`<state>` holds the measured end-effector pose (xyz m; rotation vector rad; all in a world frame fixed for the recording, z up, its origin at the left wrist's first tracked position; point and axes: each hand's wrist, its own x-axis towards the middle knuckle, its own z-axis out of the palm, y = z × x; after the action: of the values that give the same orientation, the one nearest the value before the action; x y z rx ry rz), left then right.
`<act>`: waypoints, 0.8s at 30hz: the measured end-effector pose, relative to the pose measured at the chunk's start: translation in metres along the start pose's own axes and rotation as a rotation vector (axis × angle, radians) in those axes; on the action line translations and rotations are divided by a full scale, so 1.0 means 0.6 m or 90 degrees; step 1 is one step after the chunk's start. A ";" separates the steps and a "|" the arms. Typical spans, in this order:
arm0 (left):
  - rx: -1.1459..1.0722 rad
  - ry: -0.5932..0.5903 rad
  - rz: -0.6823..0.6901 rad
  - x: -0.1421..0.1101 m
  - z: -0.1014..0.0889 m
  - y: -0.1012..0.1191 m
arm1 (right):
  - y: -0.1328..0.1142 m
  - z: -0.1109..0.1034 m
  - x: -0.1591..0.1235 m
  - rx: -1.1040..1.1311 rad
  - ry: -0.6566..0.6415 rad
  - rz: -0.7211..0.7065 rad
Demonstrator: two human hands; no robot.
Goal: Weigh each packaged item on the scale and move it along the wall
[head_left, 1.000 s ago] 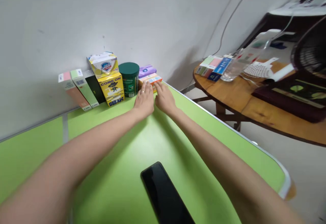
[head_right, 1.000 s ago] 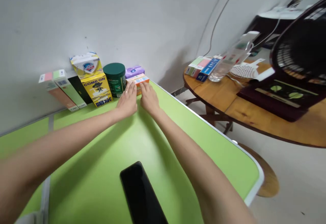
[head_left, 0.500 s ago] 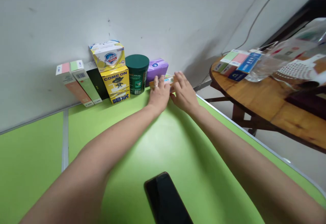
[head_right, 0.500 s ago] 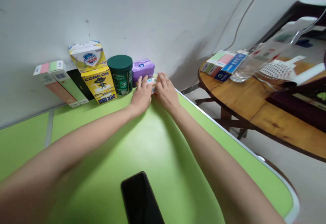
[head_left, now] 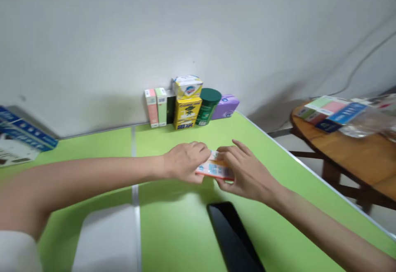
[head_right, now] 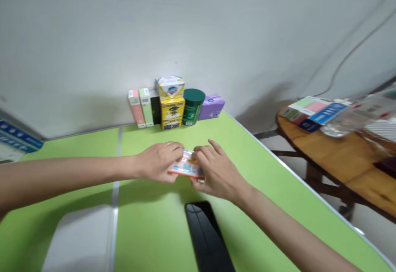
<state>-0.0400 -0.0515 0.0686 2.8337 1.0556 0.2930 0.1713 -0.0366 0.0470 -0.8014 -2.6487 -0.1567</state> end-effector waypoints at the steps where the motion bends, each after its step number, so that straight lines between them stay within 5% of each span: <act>1: -0.004 -0.013 -0.019 -0.049 -0.023 0.014 | -0.041 -0.010 0.011 0.042 0.000 -0.022; 6: -0.017 -0.055 -0.158 -0.270 -0.115 0.088 | -0.229 -0.038 0.075 0.222 -0.037 -0.109; 11: -0.025 -0.067 -0.275 -0.409 -0.119 0.130 | -0.348 -0.021 0.119 0.283 -0.122 -0.189; 16: -0.031 -0.051 -0.294 -0.463 -0.085 0.117 | -0.394 -0.003 0.148 0.256 -0.233 -0.195; 24: -0.081 -0.051 -0.264 -0.474 -0.058 0.090 | -0.402 -0.004 0.140 0.232 -0.349 -0.088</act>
<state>-0.2238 -0.2781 0.0706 2.4178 1.5052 0.1962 -0.0264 -0.1944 0.0807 -0.5982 -3.0964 0.5745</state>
